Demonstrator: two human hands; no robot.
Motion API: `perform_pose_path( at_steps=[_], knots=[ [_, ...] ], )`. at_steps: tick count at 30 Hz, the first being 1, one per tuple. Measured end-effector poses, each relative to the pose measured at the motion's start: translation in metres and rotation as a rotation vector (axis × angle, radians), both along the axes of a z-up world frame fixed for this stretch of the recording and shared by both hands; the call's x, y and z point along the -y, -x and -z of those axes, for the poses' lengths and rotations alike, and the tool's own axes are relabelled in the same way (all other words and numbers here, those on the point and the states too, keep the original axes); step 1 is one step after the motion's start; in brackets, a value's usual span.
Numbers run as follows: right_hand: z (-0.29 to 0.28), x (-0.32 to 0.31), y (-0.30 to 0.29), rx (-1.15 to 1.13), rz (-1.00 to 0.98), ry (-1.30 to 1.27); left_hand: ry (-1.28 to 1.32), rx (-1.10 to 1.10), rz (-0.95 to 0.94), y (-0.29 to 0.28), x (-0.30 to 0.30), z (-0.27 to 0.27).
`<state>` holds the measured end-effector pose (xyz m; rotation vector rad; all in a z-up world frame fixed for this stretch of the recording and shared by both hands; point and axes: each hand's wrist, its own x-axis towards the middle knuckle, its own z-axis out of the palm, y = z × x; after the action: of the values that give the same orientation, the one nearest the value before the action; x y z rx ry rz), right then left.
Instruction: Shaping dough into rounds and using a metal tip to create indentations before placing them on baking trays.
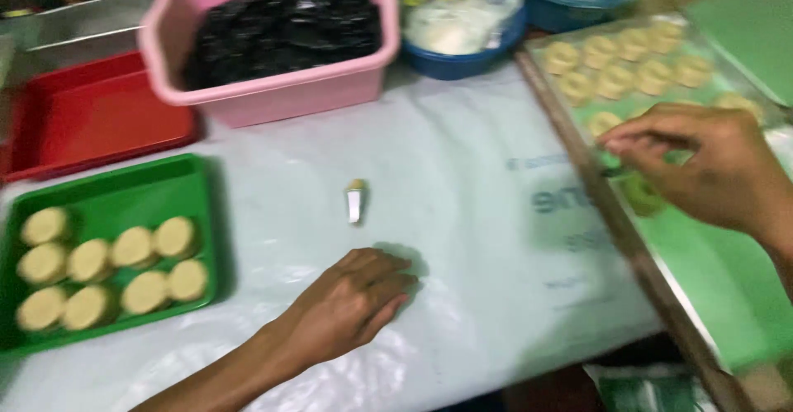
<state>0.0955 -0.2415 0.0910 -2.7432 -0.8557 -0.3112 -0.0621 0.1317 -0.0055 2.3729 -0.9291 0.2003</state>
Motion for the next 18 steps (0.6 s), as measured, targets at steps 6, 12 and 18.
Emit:
perform_pose_path(
  at_steps=[6, 12, 18],
  knots=[
    [0.013, -0.139, 0.005, -0.279, -0.324, 0.121, 0.019, 0.067, -0.124, 0.022, -0.059, 0.002],
    [0.003, -0.275, 0.04, -0.383, -0.638, 0.063, -0.04, 0.233, -0.249, 0.024, -0.109, 0.027],
    [0.004, -0.386, 0.055, -0.37, -0.865, 0.052, -0.179, 0.336, -0.437, 0.014, -0.136, 0.049]
  ],
)
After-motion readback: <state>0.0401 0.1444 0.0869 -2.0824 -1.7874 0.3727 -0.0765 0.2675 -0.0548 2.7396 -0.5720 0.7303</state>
